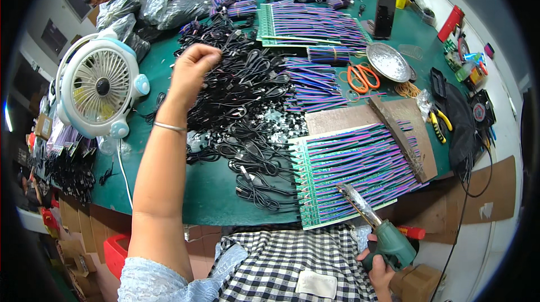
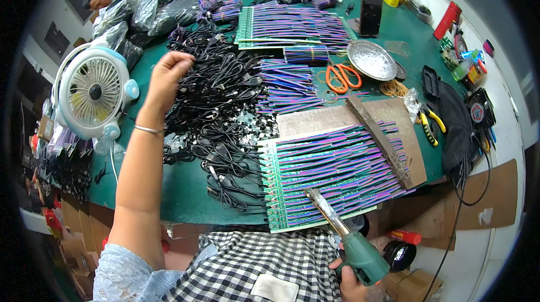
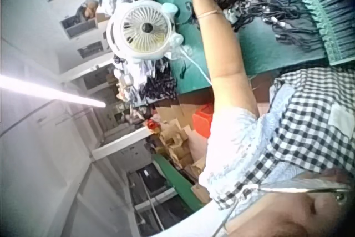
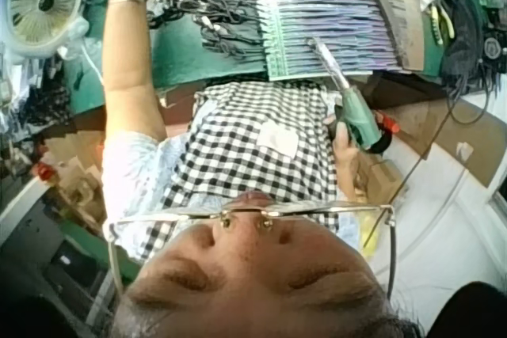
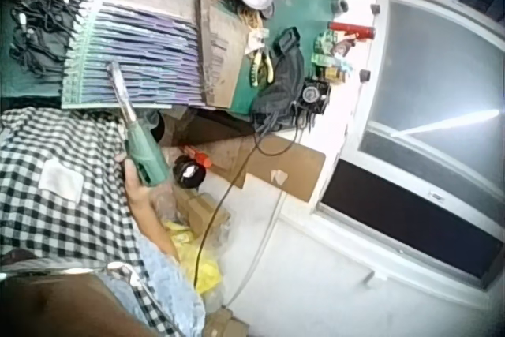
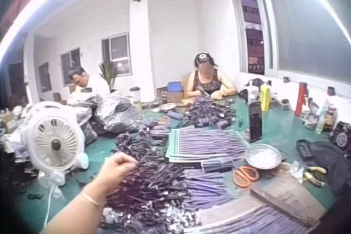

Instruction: The person solders wires onto circuit board strips using a soldering tool, sets aside a finished circuit board panel, positions a new circuit board panel on the work surface, and solders wires onto it.

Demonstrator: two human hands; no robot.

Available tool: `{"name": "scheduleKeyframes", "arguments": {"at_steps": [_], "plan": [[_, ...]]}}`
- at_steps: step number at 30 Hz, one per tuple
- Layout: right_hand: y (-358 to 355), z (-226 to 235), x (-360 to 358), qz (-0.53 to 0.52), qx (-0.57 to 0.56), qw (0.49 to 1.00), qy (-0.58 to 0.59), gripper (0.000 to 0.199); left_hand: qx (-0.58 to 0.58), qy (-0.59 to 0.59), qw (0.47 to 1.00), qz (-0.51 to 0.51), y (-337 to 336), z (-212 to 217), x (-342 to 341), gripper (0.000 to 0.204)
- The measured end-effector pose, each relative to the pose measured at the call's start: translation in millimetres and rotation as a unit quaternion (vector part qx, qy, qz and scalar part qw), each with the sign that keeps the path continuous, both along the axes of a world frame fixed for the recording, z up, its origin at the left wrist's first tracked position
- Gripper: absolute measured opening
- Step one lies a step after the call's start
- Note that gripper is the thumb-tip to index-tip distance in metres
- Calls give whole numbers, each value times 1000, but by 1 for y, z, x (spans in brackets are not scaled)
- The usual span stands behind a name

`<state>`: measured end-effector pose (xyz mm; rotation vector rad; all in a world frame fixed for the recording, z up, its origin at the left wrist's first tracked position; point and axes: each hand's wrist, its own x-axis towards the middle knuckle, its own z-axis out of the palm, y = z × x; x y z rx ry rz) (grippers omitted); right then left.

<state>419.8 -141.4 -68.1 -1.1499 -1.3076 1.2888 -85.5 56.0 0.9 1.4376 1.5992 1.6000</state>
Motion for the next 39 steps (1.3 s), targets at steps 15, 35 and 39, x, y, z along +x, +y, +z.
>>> {"name": "scheduleKeyframes", "arguments": {"at_steps": [15, 35, 39], "plan": [[17, 25, -24, -15, -29, 998, 58, 63, -66, 417, 870, -256, -130, 24, 178, 17], [-4, 38, 4, 112, -142, 984, 7, 38, -32, 402, 896, -185, -147, -12, 205, 22], [-10, 15, 16, 172, -19, 965, -195, 44, -16, 409, 894, -182, -148, -16, 203, 22]]}}
